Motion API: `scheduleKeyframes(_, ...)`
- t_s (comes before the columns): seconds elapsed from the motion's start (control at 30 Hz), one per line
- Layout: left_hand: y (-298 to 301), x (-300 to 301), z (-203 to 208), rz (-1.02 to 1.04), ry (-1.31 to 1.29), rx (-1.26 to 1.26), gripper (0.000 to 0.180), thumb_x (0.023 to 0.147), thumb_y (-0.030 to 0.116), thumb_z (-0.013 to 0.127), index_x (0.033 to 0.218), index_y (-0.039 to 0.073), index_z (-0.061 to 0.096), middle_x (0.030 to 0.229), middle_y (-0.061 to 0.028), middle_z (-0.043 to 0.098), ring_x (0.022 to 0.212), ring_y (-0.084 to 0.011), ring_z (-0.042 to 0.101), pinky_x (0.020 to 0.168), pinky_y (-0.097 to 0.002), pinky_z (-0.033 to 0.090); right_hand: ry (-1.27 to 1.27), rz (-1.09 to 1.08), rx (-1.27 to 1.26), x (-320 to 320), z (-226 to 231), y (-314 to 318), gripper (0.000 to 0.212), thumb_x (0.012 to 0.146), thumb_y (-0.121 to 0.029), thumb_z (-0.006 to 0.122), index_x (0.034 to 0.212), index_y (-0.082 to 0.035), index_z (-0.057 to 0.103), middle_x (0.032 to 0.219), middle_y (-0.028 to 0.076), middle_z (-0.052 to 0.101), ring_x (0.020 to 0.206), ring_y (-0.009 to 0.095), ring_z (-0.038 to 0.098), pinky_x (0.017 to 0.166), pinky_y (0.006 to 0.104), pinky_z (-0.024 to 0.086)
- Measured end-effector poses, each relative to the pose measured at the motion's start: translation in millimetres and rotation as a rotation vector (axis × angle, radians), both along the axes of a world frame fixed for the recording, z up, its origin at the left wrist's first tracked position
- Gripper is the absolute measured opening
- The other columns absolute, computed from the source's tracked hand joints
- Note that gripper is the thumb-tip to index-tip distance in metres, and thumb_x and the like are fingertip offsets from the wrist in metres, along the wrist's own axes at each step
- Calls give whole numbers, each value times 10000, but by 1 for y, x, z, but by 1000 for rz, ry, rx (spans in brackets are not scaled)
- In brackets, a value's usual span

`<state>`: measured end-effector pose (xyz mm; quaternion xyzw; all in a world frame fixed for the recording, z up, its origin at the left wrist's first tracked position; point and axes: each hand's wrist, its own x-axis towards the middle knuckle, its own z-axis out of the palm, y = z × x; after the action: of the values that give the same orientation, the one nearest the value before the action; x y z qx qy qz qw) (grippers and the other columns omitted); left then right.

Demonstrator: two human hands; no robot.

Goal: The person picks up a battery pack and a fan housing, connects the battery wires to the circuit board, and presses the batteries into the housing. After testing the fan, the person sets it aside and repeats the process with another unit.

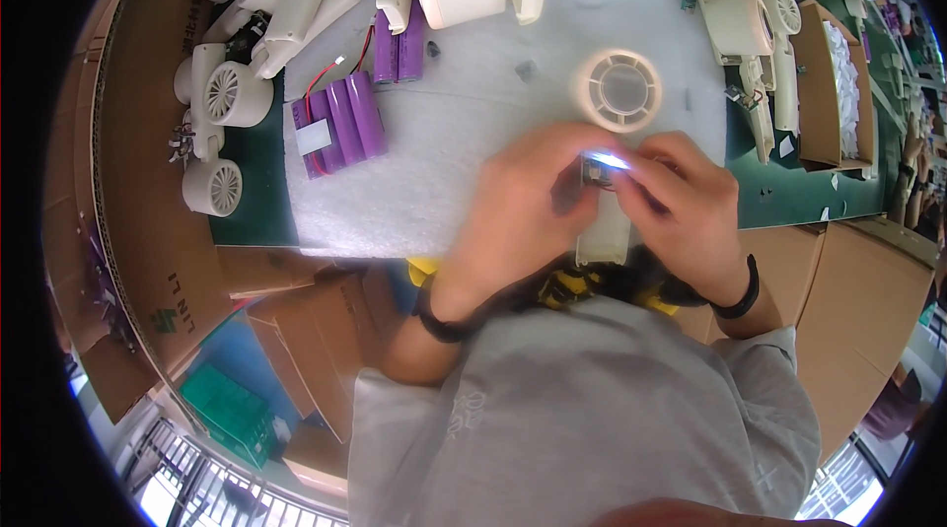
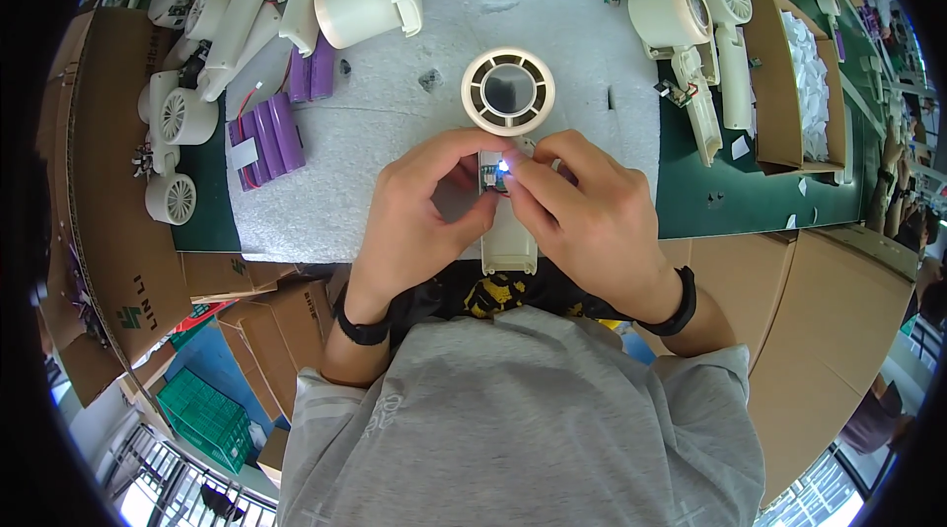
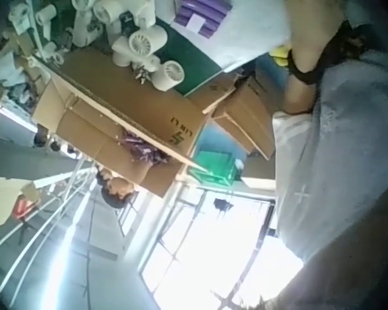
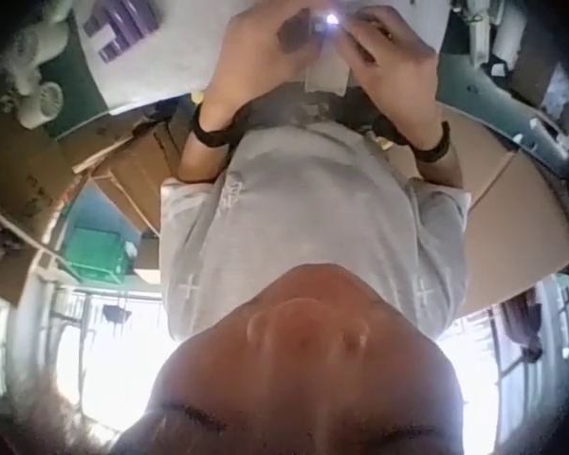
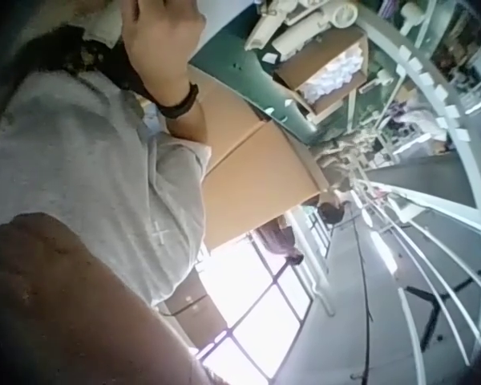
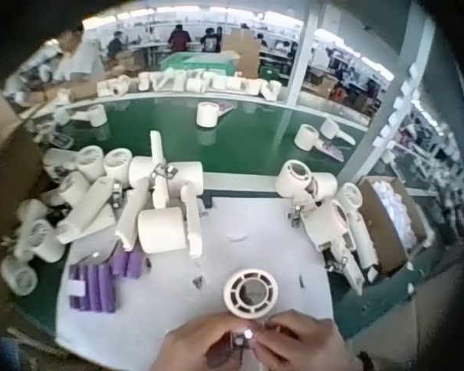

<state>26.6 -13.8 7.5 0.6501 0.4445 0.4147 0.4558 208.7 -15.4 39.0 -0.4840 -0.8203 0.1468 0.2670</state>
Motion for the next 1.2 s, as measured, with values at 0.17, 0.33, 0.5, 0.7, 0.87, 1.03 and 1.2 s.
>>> scheduleKeyframes(0.17, 1, -8, 13, -70, -23, -125, 383, 779, -49, 668, 1142, 71, 662, 992, -97, 702, 808, -213, 671, 714, -293, 530, -53, 6, -7, 1, 1, 0, 162, 764, -65, 763, 913, -59, 699, 867, 40, 607, 575, 160, 619, 490, 291, 501)
scheduleKeyframes(0.33, -1, -3, -1, -22, -76, -118, 357, 818, -46, 656, 1154, 72, 684, 1031, -125, 709, 847, -240, 695, 728, -304, 539, -15, -81, -68, -3, 2, -3, 163, 769, -75, 764, 904, -45, 678, 849, 60, 609, 565, 173, 616, 489, 304, 498)
scheduleKeyframes(0.5, -1, -1, -4, -2, 22, 12, 305, 825, -48, 659, 1094, 77, 730, 1069, -156, 708, 872, -268, 712, 718, -310, 545, 63, -167, -194, 0, 4, -1, 255, 774, -86, 769, 981, -33, 631, 819, 86, 609, 554, 201, 614, 503, 325, 495)
scheduleKeyframes(0.7, 0, -1, 2, 4, 64, 38, 287, 804, -60, 656, 1034, 79, 755, 1080, -177, 700, 849, -286, 712, 691, -310, 546, 90, -70, -721, 8, 31, -2, 479, 764, -86, 778, 1171, -51, 529, 830, 108, 600, 653, 260, 632, 610, 358, 518)
scheduleKeyframes(0.87, 3, -1, 2, -26, 43, -3, 304, 797, -69, 646, 1039, 79, 754, 1054, -168, 698, 812, -268, 708, 678, -304, 541, 203, 67, -744, 24, 24, -7, 583, 761, -58, 761, 1278, -62, 491, 978, 140, 585, 812, 280, 641, 687, 369, 530)
scheduleKeyframes(1.03, 3, 0, 1, 7, 23, 45, 313, 801, -76, 638, 1052, 72, 751, 1011, -151, 689, 792, -240, 694, 664, -298, 535, 277, 140, -619, 42, 17, -6, 497, 827, -26, 698, 1286, -38, 508, 1113, 135, 574, 909, 237, 645, 691, 327, 535)
scheduleKeyframes(1.2, 1, -3, -2, 41, 28, 38, 334, 799, -89, 627, 1071, 65, 746, 1009, -143, 676, 805, -227, 686, 674, -299, 536, 699, -105, -1116, 41, 36, 1, 315, 920, -19, 603, 1232, -30, 559, 1135, 89, 602, 883, 175, 658, 677, 264, 537)
